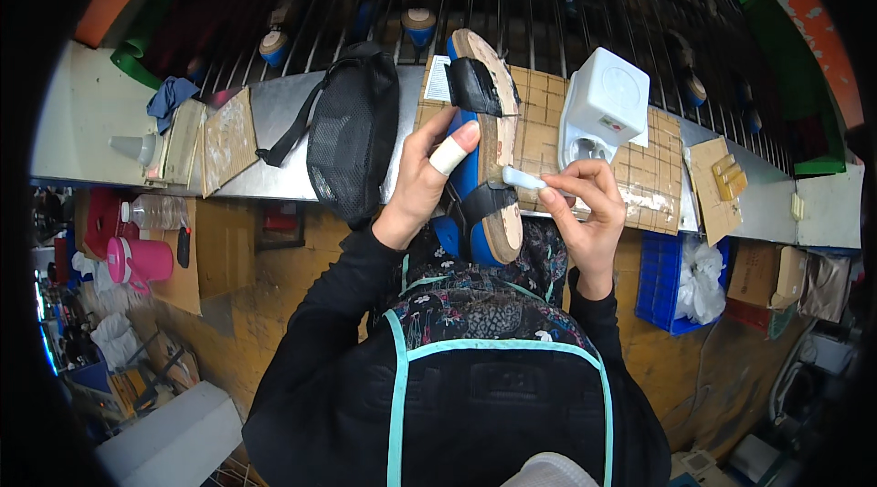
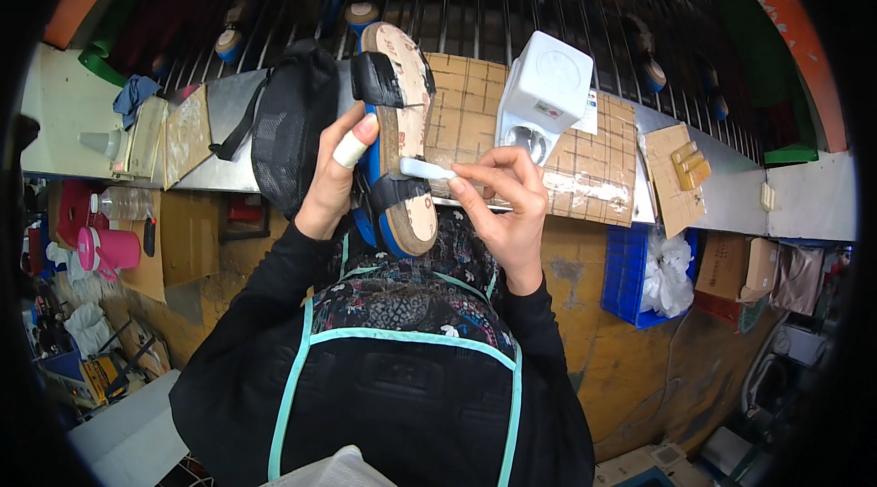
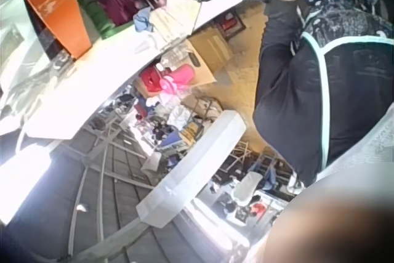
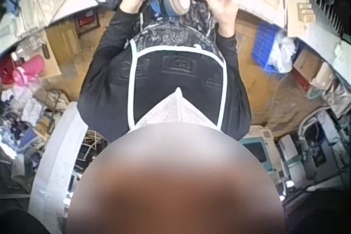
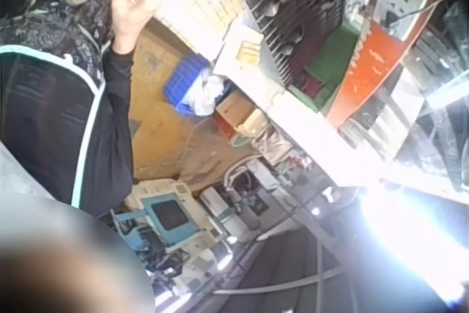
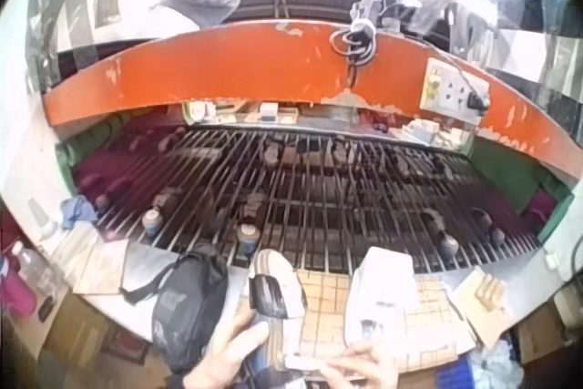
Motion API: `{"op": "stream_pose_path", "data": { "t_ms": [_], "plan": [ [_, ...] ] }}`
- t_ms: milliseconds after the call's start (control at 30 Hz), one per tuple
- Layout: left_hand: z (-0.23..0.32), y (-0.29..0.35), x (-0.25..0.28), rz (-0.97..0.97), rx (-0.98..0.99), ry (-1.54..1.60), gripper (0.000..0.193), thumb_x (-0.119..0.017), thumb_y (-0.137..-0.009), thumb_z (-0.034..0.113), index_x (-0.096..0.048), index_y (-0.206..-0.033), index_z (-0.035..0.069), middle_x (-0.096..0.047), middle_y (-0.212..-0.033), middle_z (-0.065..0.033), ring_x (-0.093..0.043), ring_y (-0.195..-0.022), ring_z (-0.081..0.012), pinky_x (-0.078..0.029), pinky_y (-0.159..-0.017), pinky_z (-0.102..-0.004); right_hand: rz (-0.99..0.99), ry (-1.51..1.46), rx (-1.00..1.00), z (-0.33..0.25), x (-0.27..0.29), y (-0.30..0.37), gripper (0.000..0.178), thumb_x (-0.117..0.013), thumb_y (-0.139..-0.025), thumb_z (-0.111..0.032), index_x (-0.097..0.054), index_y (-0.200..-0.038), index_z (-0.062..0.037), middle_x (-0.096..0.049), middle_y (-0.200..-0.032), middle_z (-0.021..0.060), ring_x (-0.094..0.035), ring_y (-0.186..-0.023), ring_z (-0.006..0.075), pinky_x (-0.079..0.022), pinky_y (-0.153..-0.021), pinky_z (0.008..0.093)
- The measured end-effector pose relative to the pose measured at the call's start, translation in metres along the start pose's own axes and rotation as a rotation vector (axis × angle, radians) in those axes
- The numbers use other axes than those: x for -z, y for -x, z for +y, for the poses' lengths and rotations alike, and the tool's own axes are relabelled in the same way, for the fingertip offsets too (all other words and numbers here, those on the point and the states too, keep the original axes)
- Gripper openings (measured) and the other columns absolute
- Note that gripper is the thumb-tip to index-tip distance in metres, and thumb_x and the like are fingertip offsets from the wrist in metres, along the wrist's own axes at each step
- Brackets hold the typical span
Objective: The person repeatedly applies glue to the sole and strap areas of a blue sandal using a small brush. The sandal is held and rotated to access different sections while the brush is dipped into a white container between applications.
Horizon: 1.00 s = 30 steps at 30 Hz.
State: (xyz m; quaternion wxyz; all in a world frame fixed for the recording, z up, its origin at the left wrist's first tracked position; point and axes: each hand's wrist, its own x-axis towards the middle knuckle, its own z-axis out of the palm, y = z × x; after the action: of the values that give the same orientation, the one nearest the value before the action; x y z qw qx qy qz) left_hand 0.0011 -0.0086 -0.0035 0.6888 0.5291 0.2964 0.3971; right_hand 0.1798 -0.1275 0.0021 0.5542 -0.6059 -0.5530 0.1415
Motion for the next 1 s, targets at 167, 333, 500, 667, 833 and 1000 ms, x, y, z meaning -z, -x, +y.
{"op": "stream_pose_path", "data": {
  "t_ms": [167,333,500,667,833,1000],
  "plan": [
    [0.005,-0.004,-0.002,0.009,0.009,0.011,0.064,-0.063,-0.089,0.041,-0.052,-0.124,-0.01,-0.062,-0.111,-0.0127,-0.057,-0.101,-0.0146,-0.044,-0.089,-0.0252,-0.039,-0.046,0.022,0.001,0.003,0.0,0.016,-0.078,-0.075,-0.007,-0.076,-0.091,-0.0056,-0.059,-0.086,0.0039,-0.053,-0.066,0.0096,-0.042,-0.06,0.0231],
    [0.015,-0.006,-0.003,-0.036,0.036,0.049,0.062,-0.062,-0.089,0.043,-0.054,-0.124,-0.008,-0.063,-0.111,-0.0126,-0.059,-0.1,-0.014,-0.045,-0.088,-0.0258,-0.059,-0.034,0.007,-0.004,0.007,0.007,0.016,-0.078,-0.075,-0.005,-0.075,-0.091,-0.003,-0.058,-0.09,0.006,-0.059,-0.073,0.0118,-0.046,-0.062,0.0231],
    [0.018,-0.006,-0.003,-0.099,0.076,0.076,0.062,-0.06,-0.091,0.041,-0.051,-0.13,-0.006,-0.062,-0.115,-0.0133,-0.06,-0.103,-0.0154,-0.046,-0.09,-0.0256,-0.089,-0.136,0.106,0.005,0.014,-0.007,0.016,-0.077,-0.076,-0.003,-0.074,-0.092,-0.0015,-0.057,-0.094,0.0067,-0.059,-0.075,0.011,-0.045,-0.064,0.023],
    [0.009,0.002,-0.006,-0.069,0.063,0.165,0.056,-0.054,-0.095,0.043,-0.052,-0.127,-0.003,-0.062,-0.117,-0.0111,-0.061,-0.105,-0.0147,-0.047,-0.092,-0.0274,0.037,-0.127,-0.037,0.01,-0.002,-0.002,0.014,-0.075,-0.079,-0.003,-0.074,-0.092,-0.001,-0.057,-0.089,0.0047,-0.055,-0.075,0.0097,-0.043,-0.063,0.0228],
    [0.004,0.004,0.005,0.018,0.048,0.077,0.057,-0.056,-0.094,0.041,-0.052,-0.127,-0.005,-0.063,-0.116,-0.012,-0.061,-0.103,-0.0145,-0.048,-0.091,-0.0268,-0.13,-0.248,-0.126,0.001,0.015,0.012,0.014,-0.076,-0.078,-0.004,-0.075,-0.092,-0.0016,-0.057,-0.086,0.0039,-0.054,-0.074,0.0083,-0.043,-0.062,0.0216],
    [0.002,0.006,0.008,0.094,-0.02,-0.021,0.064,-0.061,-0.091,0.039,-0.047,-0.133,-0.008,-0.061,-0.12,-0.0146,-0.06,-0.107,-0.016,-0.046,-0.093,-0.0259,-0.105,-0.148,-0.129,-0.004,0.013,0.016,0.013,-0.077,-0.078,-0.004,-0.075,-0.091,-0.0026,-0.058,-0.092,0.0047,-0.053,-0.066,0.0058,-0.041,-0.056,0.0181]
  ]
}}
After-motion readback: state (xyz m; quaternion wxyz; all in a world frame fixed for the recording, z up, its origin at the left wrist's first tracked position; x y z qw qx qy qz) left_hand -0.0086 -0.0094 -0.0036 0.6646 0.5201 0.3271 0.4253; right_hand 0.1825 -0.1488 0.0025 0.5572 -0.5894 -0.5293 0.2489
